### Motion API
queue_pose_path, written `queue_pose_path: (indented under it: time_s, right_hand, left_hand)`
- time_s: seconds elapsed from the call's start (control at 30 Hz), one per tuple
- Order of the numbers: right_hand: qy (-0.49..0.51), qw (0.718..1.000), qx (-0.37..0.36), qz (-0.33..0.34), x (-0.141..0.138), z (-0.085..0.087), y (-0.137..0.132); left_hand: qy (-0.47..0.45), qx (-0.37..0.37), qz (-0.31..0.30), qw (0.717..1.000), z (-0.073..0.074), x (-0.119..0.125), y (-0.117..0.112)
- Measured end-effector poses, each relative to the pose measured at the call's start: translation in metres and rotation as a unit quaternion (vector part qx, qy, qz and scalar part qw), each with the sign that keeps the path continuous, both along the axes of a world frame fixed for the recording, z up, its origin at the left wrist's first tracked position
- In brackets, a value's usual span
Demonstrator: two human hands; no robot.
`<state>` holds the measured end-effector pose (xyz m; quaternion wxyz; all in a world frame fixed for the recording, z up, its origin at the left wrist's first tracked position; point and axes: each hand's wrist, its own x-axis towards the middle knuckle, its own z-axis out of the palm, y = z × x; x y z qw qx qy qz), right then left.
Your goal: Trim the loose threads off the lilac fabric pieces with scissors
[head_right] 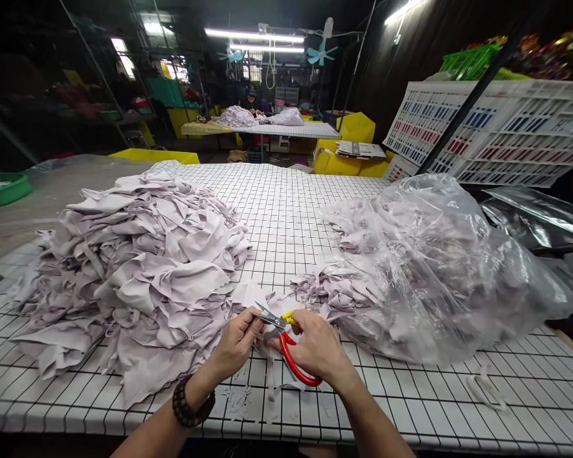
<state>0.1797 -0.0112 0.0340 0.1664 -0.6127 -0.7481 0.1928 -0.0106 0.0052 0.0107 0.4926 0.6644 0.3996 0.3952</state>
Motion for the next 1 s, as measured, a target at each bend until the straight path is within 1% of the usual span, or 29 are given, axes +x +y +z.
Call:
queue_pose_path:
  time_s: [0.17,0.6,0.77,0.83,0.87,0.93,1.0]
  right_hand:
    - [0.003,1.000,0.009,0.008,0.001,-0.003,-0.001]
    - [0.001,0.999,0.032,0.013,0.004,-0.014,-0.002]
    - [0.012,0.999,0.038,0.015,0.003,-0.018,0.000]
    - [0.039,0.999,0.025,0.004,0.005,-0.020,0.001]
    - [0.063,0.998,0.008,-0.005,0.008,-0.020,0.002]
    - [0.127,0.991,-0.037,-0.029,0.014,-0.022,0.004]
    - [0.192,0.977,-0.077,-0.053,0.021,-0.025,0.005]
  left_hand:
    - [-0.017,-0.029,-0.011,0.999,0.001,0.000,-0.001]
    - [-0.016,-0.037,-0.019,0.999,0.000,-0.002,-0.002]
    - [-0.014,-0.066,-0.028,0.997,-0.001,-0.004,-0.002]
    - [0.010,-0.048,-0.023,0.999,-0.002,-0.005,0.001]
    - [0.036,-0.024,-0.012,0.999,-0.004,-0.006,0.002]
    - [0.118,0.045,0.041,0.991,-0.011,-0.006,0.008]
    - [0.218,0.094,0.107,0.965,-0.023,-0.006,0.016]
